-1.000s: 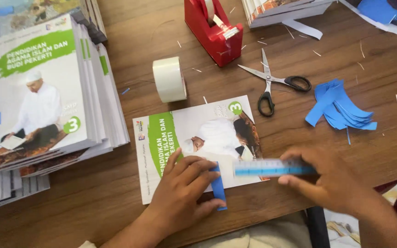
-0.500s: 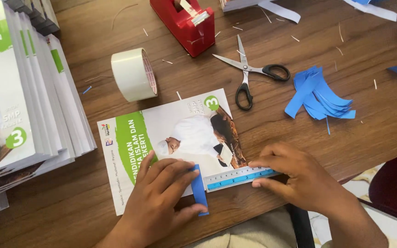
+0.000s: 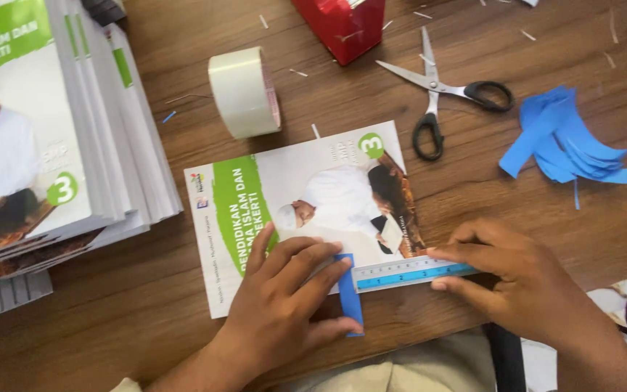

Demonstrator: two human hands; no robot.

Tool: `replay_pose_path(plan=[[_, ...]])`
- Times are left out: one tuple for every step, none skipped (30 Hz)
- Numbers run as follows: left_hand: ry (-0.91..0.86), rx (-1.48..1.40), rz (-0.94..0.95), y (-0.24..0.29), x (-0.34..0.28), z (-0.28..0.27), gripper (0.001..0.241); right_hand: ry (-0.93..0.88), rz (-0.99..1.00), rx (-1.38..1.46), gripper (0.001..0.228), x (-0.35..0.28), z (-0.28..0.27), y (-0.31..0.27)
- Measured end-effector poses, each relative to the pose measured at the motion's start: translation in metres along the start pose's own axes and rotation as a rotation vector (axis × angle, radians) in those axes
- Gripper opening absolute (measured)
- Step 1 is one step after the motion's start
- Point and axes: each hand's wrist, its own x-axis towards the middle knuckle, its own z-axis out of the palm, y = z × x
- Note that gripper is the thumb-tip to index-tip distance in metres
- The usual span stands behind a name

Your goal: Applying identification labels and protective clear tape to school textbooks.

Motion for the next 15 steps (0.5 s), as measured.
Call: replay_pose_path(plan=[[0.010,0.019,-0.008,0.0005,-0.0008,0.0015,0.065,0.003,0.022,0.013,0.044,-0.0003,0.0002,-0.0003],[0.019,0.039,-0.015,0.0012,-0.0013,0.0031,0.065,0.006,0.043,0.026,0.045,-0.0008,0.0000,-0.0002],[0.020,0.039,-0.016,0.0028,-0.0017,0.0034,0.065,0.006,0.043,0.026,0.045,-0.0014,0.0004,-0.0006],[0.026,0.056,-0.017,0.0046,-0.0019,0.0039,0.066,0.008,0.060,0.018,0.046,-0.0020,0.0006,-0.0007],[0.031,0.071,-0.017,0.0064,-0.0022,0.0046,0.067,0.010,0.079,0.009,0.046,-0.0032,0.0007,-0.0009],[0.031,0.069,-0.018,0.0066,-0.0019,0.0047,0.067,0.009,0.081,0.008,0.046,-0.0021,0.0007,-0.0010],[0.026,0.070,-0.023,0.0069,-0.0018,0.0046,0.066,0.018,0.063,0.023,0.046,-0.0013,0.0011,-0.0012],[0.022,0.072,-0.028,0.0072,-0.0016,0.0046,0.066,0.027,0.045,0.038,0.046,-0.0004,0.0014,-0.0012],[0.021,0.070,-0.028,0.0069,-0.0014,0.0049,0.066,0.026,0.046,0.038,0.046,-0.0002,0.0011,-0.0005],[0.015,0.071,-0.033,0.0067,-0.0012,0.0052,0.067,0.013,0.040,0.020,0.046,0.0000,0.0007,0.0002],[0.009,0.072,-0.039,0.0068,-0.0012,0.0056,0.067,-0.001,0.034,0.003,0.047,0.0001,0.0003,0.0010],[0.009,0.071,-0.040,0.0066,-0.0014,0.0058,0.067,-0.003,0.035,0.003,0.047,-0.0007,0.0009,0.0011],[0.014,0.065,-0.039,0.0063,-0.0015,0.0060,0.066,0.007,0.046,-0.012,0.046,-0.0011,0.0013,0.0012],[0.020,0.059,-0.038,0.0060,-0.0014,0.0061,0.064,0.018,0.056,-0.027,0.046,-0.0015,0.0016,0.0013],[0.020,0.058,-0.039,0.0059,-0.0012,0.0064,0.064,0.016,0.056,-0.027,0.046,-0.0015,0.0014,0.0004]])
